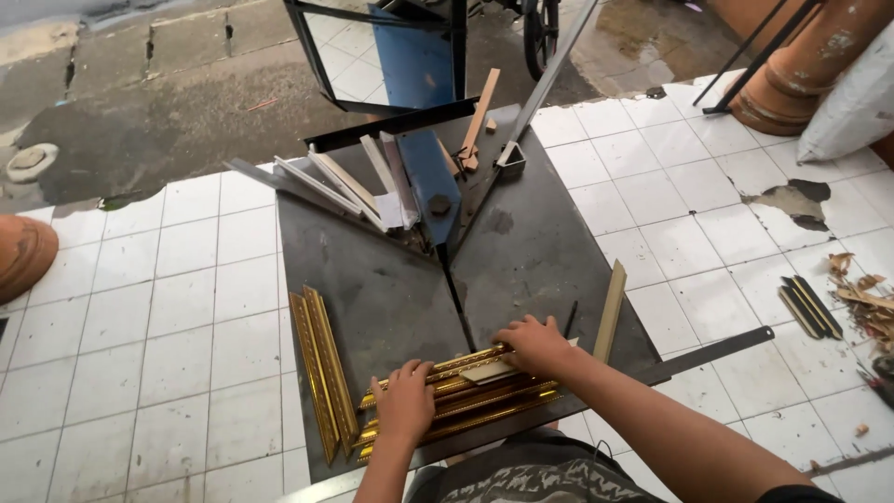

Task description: Sorting and aligning gold-colored frame molding pieces on a miter cutting station in a workshop.

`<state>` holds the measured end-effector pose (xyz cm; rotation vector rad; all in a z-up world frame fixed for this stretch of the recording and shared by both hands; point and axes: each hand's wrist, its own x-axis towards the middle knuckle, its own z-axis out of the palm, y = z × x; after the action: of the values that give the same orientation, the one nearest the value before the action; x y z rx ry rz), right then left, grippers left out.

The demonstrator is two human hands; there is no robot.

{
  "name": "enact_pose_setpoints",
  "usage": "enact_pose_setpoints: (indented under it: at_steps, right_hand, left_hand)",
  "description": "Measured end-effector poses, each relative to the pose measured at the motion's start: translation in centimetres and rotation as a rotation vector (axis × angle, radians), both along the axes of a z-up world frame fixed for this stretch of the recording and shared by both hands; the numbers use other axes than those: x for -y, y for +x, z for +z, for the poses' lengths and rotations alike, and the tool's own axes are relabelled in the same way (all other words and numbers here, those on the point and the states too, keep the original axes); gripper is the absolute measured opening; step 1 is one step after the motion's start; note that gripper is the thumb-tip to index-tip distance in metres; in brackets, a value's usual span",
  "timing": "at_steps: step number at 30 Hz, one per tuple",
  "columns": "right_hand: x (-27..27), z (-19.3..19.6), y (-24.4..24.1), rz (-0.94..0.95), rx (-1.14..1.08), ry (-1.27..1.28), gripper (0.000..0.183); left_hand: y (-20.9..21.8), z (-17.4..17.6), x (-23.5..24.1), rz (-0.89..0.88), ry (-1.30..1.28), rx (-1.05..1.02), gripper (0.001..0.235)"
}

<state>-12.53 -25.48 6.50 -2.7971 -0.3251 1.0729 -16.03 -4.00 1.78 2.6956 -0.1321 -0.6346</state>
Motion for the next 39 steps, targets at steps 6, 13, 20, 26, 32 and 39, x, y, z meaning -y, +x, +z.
enact_pose_setpoints:
  at_steps: [6,13,20,26,32,39]
  right_hand:
    - [0.1,-1.5,0.6,0.018,-0.009,-0.059,0.032]
    - [0.3,-0.8,1.4,0.072,-0.021,0.028,0.015]
    - [1.7,-3.8,1.6,-0.042,0.128,0.258,0.024]
    - [1.7,-3.7,2.1,-0.147,0.168,0.293,0.026]
    - [-0.3,-6.5,4.4,-0.468,0.130,0.644,0.031]
    - [0.4,-6.8,6.7,-0.559,0.208,0.642,0.036]
  left_hand:
    - [-0.1,-2.4,-1.4,0.014,0.074,0.050,0.041]
    - [0.4,-0.1,-0.3,0.132,-0.005,0.035,0.025]
    - [-0.1,0.3,0.7,0.258,-0.095,0.179,0.027]
    - [0.2,-0.5,1.6,0.260,-0.207,0.494,0.024]
    - [1.2,0.1,2.7,0.296,-0.191,0.374,0.021]
    - [4.0,-3.1,2.4,0.178,-0.110,0.210,0.035]
